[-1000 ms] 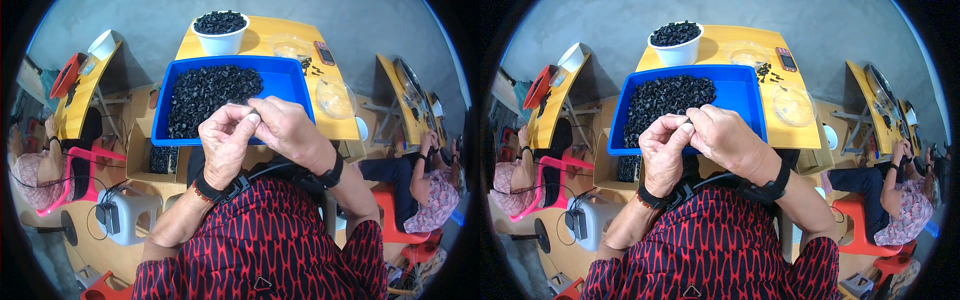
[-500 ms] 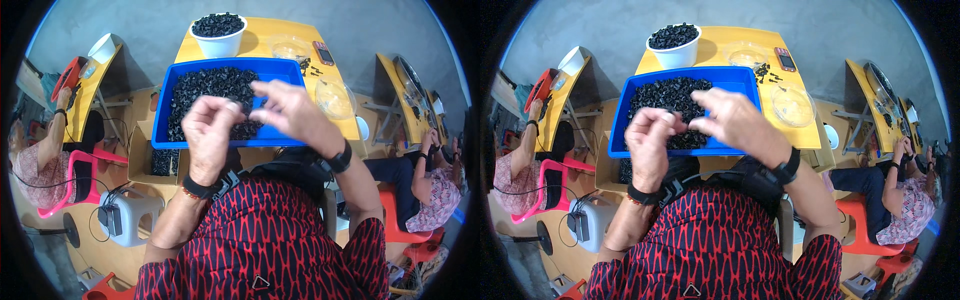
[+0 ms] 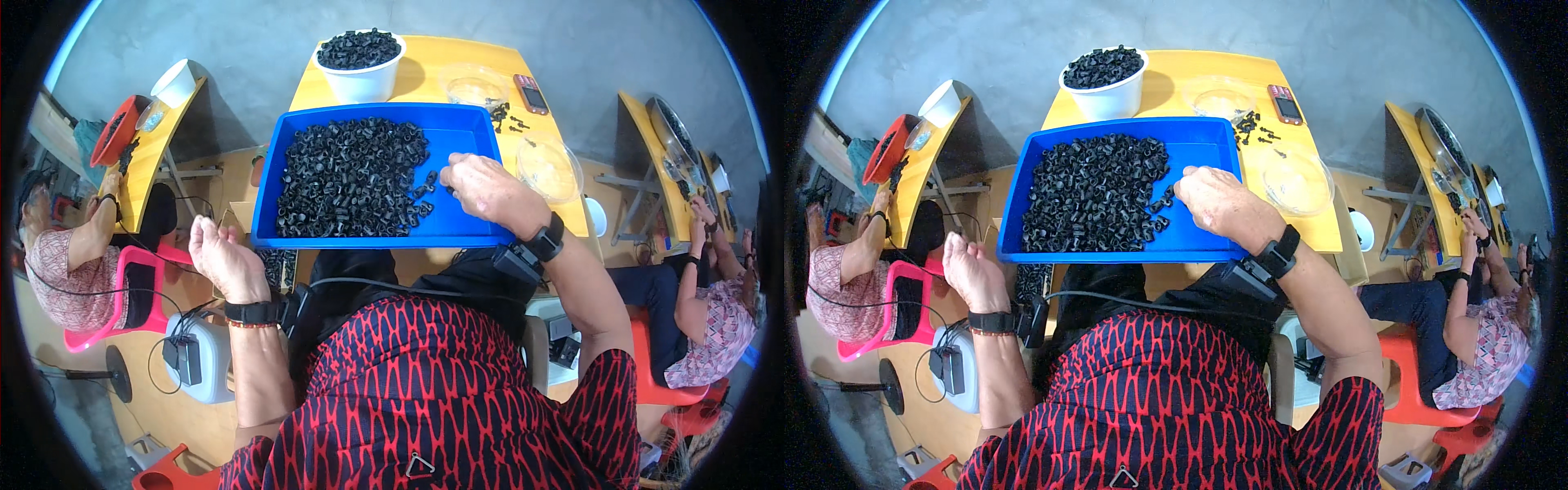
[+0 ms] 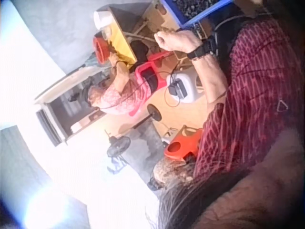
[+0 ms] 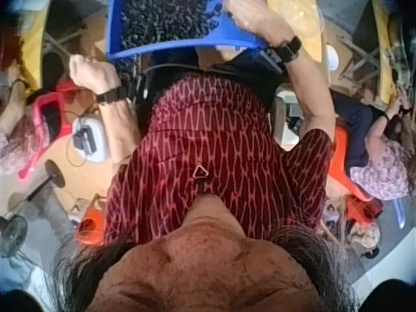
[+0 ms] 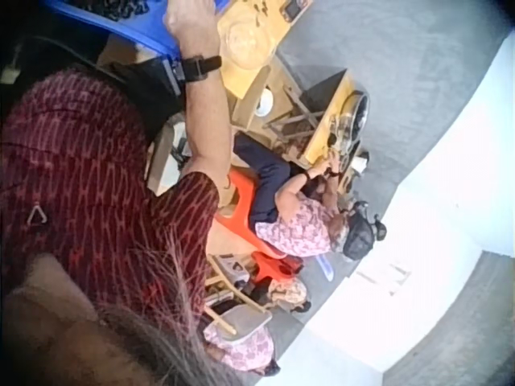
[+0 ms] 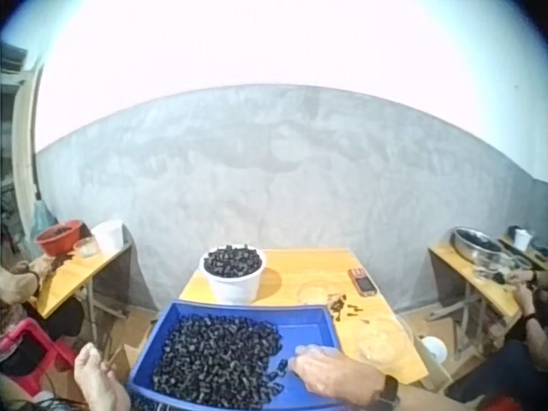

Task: Assembling small black plastic components by hand from a tray.

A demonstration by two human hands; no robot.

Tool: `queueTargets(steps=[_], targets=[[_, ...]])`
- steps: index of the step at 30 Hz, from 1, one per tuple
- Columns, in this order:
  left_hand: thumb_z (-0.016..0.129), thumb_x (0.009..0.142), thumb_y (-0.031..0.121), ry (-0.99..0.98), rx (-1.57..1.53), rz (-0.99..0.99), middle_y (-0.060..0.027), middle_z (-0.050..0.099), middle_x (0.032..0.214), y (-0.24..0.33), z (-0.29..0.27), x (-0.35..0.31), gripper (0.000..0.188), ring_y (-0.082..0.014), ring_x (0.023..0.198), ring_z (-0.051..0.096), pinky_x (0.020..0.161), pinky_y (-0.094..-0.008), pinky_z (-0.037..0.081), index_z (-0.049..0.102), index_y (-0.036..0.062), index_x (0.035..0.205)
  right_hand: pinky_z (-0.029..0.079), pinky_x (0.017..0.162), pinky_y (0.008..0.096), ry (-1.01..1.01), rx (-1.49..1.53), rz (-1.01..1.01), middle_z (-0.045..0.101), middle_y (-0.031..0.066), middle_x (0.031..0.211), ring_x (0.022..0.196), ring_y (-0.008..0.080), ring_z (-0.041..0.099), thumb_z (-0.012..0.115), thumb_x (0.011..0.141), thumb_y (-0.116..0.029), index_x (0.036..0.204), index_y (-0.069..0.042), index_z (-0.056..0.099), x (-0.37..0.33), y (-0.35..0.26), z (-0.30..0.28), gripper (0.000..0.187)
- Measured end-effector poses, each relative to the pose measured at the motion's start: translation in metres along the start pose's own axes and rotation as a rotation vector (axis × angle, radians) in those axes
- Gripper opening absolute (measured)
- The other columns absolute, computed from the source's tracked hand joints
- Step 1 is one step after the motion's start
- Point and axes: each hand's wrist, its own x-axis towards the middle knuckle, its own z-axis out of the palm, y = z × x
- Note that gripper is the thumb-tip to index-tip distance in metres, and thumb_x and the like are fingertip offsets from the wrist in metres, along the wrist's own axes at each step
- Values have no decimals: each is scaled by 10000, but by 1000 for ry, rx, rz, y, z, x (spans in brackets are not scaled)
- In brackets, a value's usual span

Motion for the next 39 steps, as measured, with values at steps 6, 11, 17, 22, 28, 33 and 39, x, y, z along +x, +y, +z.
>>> queueTargets(steps=[6, 11, 17, 22, 28, 33, 39], targets=[[658, 901, 44, 211, 235, -27, -105, 548, 1186, -17, -2, 7, 470, -180, 1086, 521, 993, -322, 398, 473, -4, 1330, 517, 830, 422, 88, 369, 39, 632, 174, 925, 911, 359, 634, 659, 816, -26, 927, 6, 666, 1, -3, -6, 115], [694, 889, 16, -113, 185, 308, -115, 561, 1265, -2, 19, -18, 449, -173, 1139, 542, 996, -315, 450, 515, -14, 1300, 540, 738, 277, 301, 881, 124, 684, 93, 908, 813, 144, 657, 730, 819, -5, 991, 15, 685, -17, -23, -11, 179], [670, 928, 46, -809, 149, -15, -74, 689, 1040, 20, 56, -97, 202, -124, 940, 640, 856, -255, 509, 660, -17, 1120, 564, 673, 256, 334, 1353, 240, 659, 49, 838, 765, 106, 656, 710, 869, -21, 1046, 8, 647, -18, -62, -18, 190], [689, 915, 32, -1020, 99, -289, -79, 681, 1122, 7, 68, -129, 235, -128, 981, 638, 872, -270, 522, 663, -14, 1144, 588, 712, 258, 289, 1475, 142, 657, 64, 874, 810, 120, 676, 663, 901, 29, 983, 10, 602, -16, -78, -17, 104], [666, 928, 30, -1135, 77, -264, -110, 661, 1098, 2, 76, -134, 168, -141, 953, 633, 845, -284, 527, 651, -21, 1087, 570, 626, 268, 370, 1503, 110, 677, 85, 799, 706, 119, 667, 675, 898, -15, 898, 29, 604, -20, -77, -9, 83], [671, 931, 59, -1123, 36, -280, -114, 665, 1077, 1, 86, -146, 127, -131, 898, 625, 822, -278, 521, 611, 9, 1030, 574, 647, 277, 326, 1389, 92, 701, 96, 847, 721, 122, 678, 658, 908, -32, 978, 31, 650, -30, -61, -13, 94], [695, 924, 97, -991, 153, -153, -81, 681, 942, -16, 101, -136, 133, -129, 788, 625, 738, -265, 513, 602, 33, 994, 544, 673, 288, 468, 534, 353, 719, 72, 853, 760, 130, 668, 626, 918, -59, 1033, 20, 700, -65, 45, -61, 158]])
